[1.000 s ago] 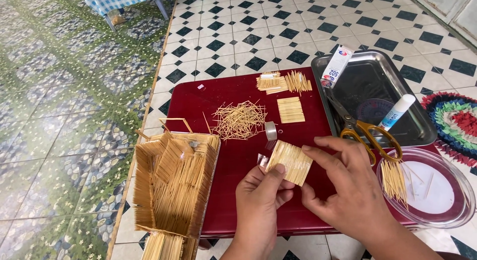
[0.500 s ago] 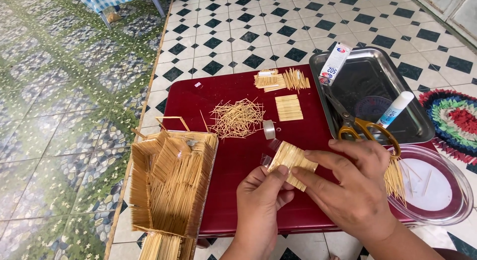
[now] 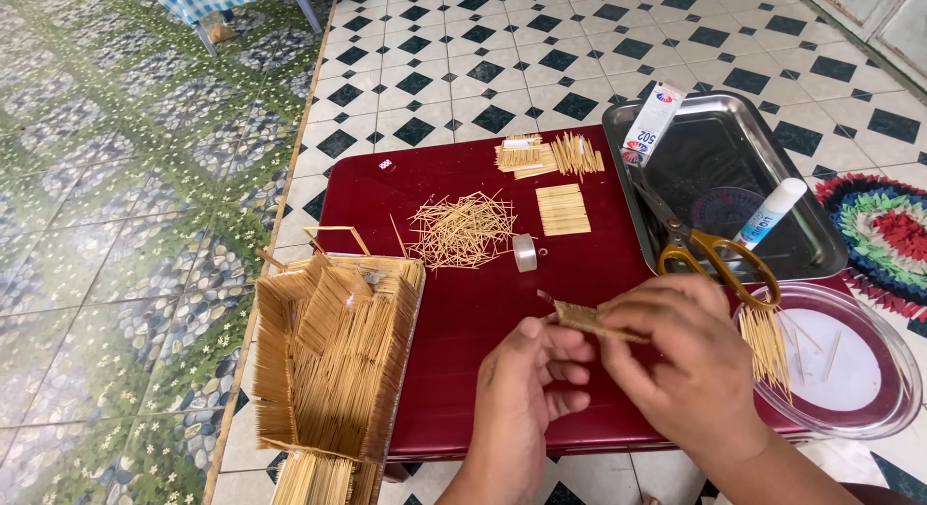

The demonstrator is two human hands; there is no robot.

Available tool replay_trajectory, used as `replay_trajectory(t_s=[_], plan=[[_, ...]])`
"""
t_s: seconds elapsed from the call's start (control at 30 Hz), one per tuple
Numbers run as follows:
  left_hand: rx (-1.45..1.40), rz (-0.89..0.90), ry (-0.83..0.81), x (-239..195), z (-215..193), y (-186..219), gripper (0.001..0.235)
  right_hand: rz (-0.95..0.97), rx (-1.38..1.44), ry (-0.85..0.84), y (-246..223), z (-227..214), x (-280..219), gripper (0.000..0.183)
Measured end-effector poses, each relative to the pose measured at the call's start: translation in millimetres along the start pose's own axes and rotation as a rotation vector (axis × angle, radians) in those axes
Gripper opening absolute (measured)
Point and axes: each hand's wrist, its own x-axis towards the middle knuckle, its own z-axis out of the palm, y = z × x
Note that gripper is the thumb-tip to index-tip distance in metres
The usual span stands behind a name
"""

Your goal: The person tapes a small rectangular mat of thin wooden sticks and then inserts it into the side of a larger partially assembled wooden stick basket. The person uses scissors to cut tape and hands to position and press the mat into place.

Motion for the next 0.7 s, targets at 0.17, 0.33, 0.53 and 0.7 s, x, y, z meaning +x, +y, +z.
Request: replay_trajectory(t_s=[0.17, 0.33, 0.53, 0.7], plan=[[0.547, -0.121, -0.113, -22.6, 15.1, 28.1, 0.054, 0.59, 0.311, -0.034, 7.8, 3.9, -3.9, 0.014], [1.276, -0.255, -0.304, -76.0, 28.5, 104.3, 0.049, 0.844, 0.509, 0.002, 14.0, 6.1, 1.5, 0.022], [0.806, 0.312, 0.516, -76.0, -68.6, 165.3, 0.024, 1.048, 0.63, -0.069, 11.9, -0.6, 12.7, 0.022], [0.632, 0.331, 0.81, -62.1, -134.9, 175.7, 0.059, 1.138, 0.658, -0.067, 9.9, -1.4, 15.0, 0.018]])
